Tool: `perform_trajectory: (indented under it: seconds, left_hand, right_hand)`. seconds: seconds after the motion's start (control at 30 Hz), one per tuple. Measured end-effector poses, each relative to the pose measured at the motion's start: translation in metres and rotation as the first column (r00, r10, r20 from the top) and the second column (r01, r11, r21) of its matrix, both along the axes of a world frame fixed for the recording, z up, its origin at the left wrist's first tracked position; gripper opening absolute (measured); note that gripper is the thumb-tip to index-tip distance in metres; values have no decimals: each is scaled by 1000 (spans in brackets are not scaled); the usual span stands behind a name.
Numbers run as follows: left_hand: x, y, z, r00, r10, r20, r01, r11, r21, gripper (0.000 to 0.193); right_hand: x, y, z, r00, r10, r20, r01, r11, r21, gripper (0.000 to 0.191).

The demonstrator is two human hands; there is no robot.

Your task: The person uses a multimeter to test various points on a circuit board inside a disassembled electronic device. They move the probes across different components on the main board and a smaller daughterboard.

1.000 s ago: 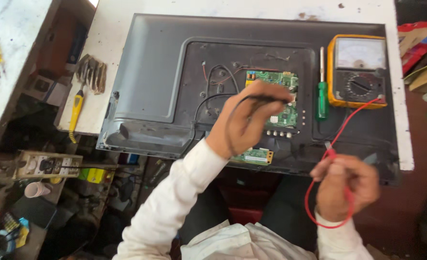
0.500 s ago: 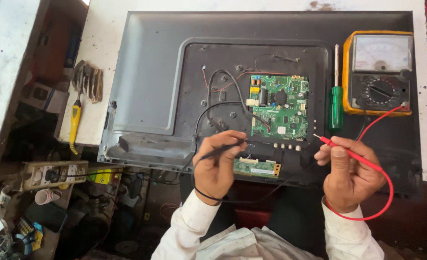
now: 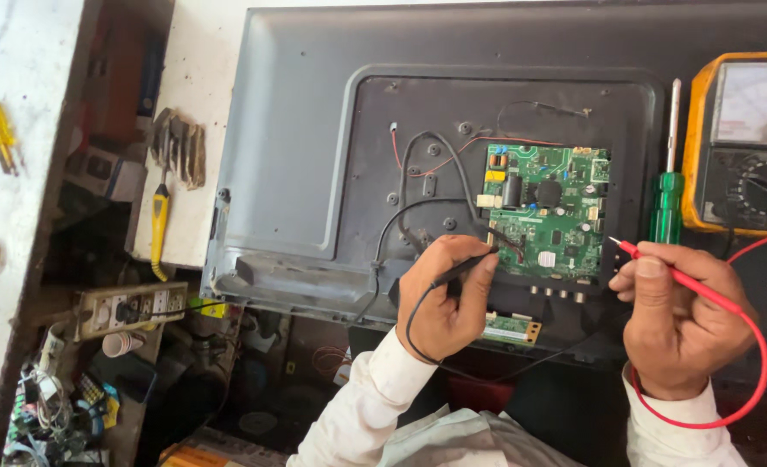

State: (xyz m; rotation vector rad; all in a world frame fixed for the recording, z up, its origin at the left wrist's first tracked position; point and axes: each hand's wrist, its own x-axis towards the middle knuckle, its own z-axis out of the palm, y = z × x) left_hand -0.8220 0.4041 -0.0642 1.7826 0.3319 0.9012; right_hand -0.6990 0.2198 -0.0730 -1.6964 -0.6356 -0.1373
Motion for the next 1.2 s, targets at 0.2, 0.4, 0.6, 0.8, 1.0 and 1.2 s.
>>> perform_trajectory:
  seconds: [0.2, 0.4, 0.6, 0.8, 1.0, 1.2]
  left_hand:
    - [-2, 33, -2, 997, -3, -83, 4, 1000, 15, 14]
    - [12, 41, -12, 997, -43, -59, 47, 996, 74, 14]
    - [31, 49, -23, 999, -37, -7, 38, 983, 181, 17]
    - [40, 61, -26, 1000, -1, 7, -1, 979, 203, 17]
    - [47, 74, -22, 1000, -4, -16, 6, 990, 142, 15]
    - [55, 81, -19, 999, 26, 26, -29, 988, 150, 15]
  right_hand:
    - [-4, 35, -12, 998, -57, -39, 57, 998, -8, 13]
    - [8, 45, -24, 997, -79, -11, 79, 997, 0, 13]
    - [23, 55, -31, 998, -55, 13, 55, 998, 11, 14]
    - [29, 69, -40, 998, -44, 37, 44, 999, 15, 12]
    - [39, 79, -46, 998, 2, 70, -3, 1000, 18, 13]
    - [48, 88, -42, 999, 23, 28, -24, 999, 31, 18]
